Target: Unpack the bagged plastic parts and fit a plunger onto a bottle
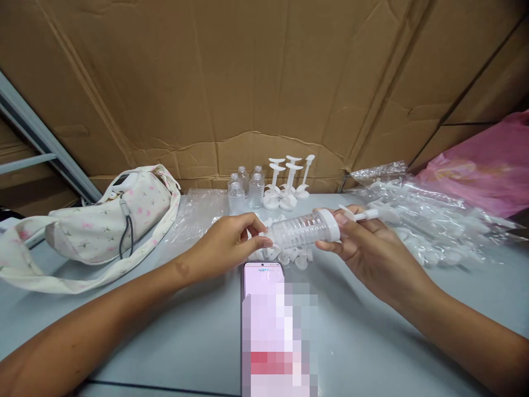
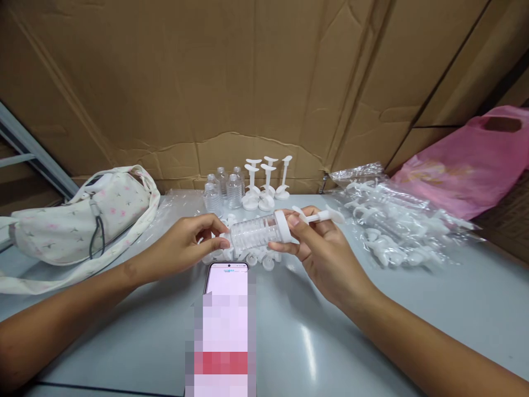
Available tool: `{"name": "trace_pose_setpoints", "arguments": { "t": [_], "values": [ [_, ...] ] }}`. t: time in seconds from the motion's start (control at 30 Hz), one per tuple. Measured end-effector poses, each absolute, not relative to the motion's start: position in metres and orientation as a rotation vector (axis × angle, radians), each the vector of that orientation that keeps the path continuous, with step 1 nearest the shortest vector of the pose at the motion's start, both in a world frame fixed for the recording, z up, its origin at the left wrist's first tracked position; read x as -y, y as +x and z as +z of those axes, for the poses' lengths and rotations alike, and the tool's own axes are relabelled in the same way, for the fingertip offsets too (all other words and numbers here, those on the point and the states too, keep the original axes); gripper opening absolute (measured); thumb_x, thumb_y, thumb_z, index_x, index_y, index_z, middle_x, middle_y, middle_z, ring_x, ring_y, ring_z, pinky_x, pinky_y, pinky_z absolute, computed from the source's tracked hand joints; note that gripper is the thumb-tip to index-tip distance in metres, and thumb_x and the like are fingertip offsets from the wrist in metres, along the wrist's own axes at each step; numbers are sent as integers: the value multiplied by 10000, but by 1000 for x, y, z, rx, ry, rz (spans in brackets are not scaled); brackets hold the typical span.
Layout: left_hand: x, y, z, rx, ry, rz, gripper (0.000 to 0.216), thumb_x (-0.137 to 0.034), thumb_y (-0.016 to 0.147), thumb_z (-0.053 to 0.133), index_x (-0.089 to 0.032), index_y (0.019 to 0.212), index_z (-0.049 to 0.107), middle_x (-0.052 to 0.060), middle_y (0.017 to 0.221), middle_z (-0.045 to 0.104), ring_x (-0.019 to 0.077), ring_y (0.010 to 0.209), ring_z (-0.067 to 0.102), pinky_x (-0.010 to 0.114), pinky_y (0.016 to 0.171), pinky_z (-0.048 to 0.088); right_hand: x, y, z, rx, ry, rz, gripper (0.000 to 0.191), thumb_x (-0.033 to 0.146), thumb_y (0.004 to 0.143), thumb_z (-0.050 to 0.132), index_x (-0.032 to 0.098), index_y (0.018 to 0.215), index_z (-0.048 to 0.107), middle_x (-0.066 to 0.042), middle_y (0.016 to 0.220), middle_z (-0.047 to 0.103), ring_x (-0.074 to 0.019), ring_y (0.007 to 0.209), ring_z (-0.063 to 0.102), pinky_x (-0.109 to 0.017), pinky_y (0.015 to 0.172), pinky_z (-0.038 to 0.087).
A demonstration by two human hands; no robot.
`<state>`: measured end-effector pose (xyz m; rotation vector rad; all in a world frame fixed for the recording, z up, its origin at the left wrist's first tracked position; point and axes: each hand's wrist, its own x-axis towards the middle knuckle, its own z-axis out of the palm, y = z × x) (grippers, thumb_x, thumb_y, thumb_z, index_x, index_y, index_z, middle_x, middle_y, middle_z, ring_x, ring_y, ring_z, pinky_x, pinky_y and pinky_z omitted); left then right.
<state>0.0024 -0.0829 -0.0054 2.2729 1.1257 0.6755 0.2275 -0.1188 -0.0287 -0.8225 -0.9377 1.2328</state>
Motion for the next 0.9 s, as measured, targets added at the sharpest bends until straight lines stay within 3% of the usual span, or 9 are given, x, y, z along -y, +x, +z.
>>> {"name": "trace_pose_setpoints", "arguments": {
  "t": [0.2,0.3,0.37,0.43,0.53,0.63,0.8,0.9],
  "values": [
    [79,0,-5,-968,2088,519,545,-485,943,277,-145,650,587,10,614,561,90,511,412,235,519,341,113,229,-29,860,-833,1269,165,297,718,749,215,728,606,26,876,599,-105,776,594,-211,614,611],
    [78,0,-10,-1025,2226,672,414,-471,930,357,-165,905,635,11,714,603,103,565,473,248,571,379,109,232,-29,821,-844,1233,164,296,698,763,221,718,618,43,814,580,-94,754,583,-207,652,602],
    [77,0,-15,-1072,2315,766,331,-394,885,493,-204,1152,539,-23,688,588,114,570,498,258,590,393,106,233,-30,815,-859,1208,175,302,685,773,223,705,618,49,808,581,-90,745,577,-211,680,597],
    [76,0,-18,-1104,2379,833,389,-296,845,563,-221,1214,465,-60,618,543,118,549,503,256,582,389,105,234,-31,816,-879,1204,182,311,682,774,224,697,615,48,812,583,-90,737,572,-220,703,595],
    [76,0,-18,-1131,2428,861,214,-244,850,545,-215,1061,517,-47,647,565,120,585,528,245,574,379,106,234,-31,802,-899,1226,175,312,688,768,224,701,618,43,796,573,-93,728,569,-218,696,594],
    [77,0,-14,-1158,2396,837,120,-304,878,512,-196,911,552,-17,710,615,121,617,531,240,565,362,107,233,-28,782,-886,1225,174,283,670,781,220,689,620,43,804,570,-90,732,566,-208,686,596],
    [76,0,-9,-1065,2113,757,403,-421,945,339,-173,703,544,-2,633,607,110,563,487,240,554,368,108,234,-25,833,-838,1223,185,315,672,782,227,673,619,44,792,576,-97,763,577,-216,679,599],
    [75,1,-8,-1050,2030,750,423,-459,929,364,-170,667,527,-8,580,568,111,555,478,240,551,357,110,234,-24,868,-806,1234,165,305,696,761,239,676,611,60,809,605,-101,797,594,-221,681,591]
  ]
}}
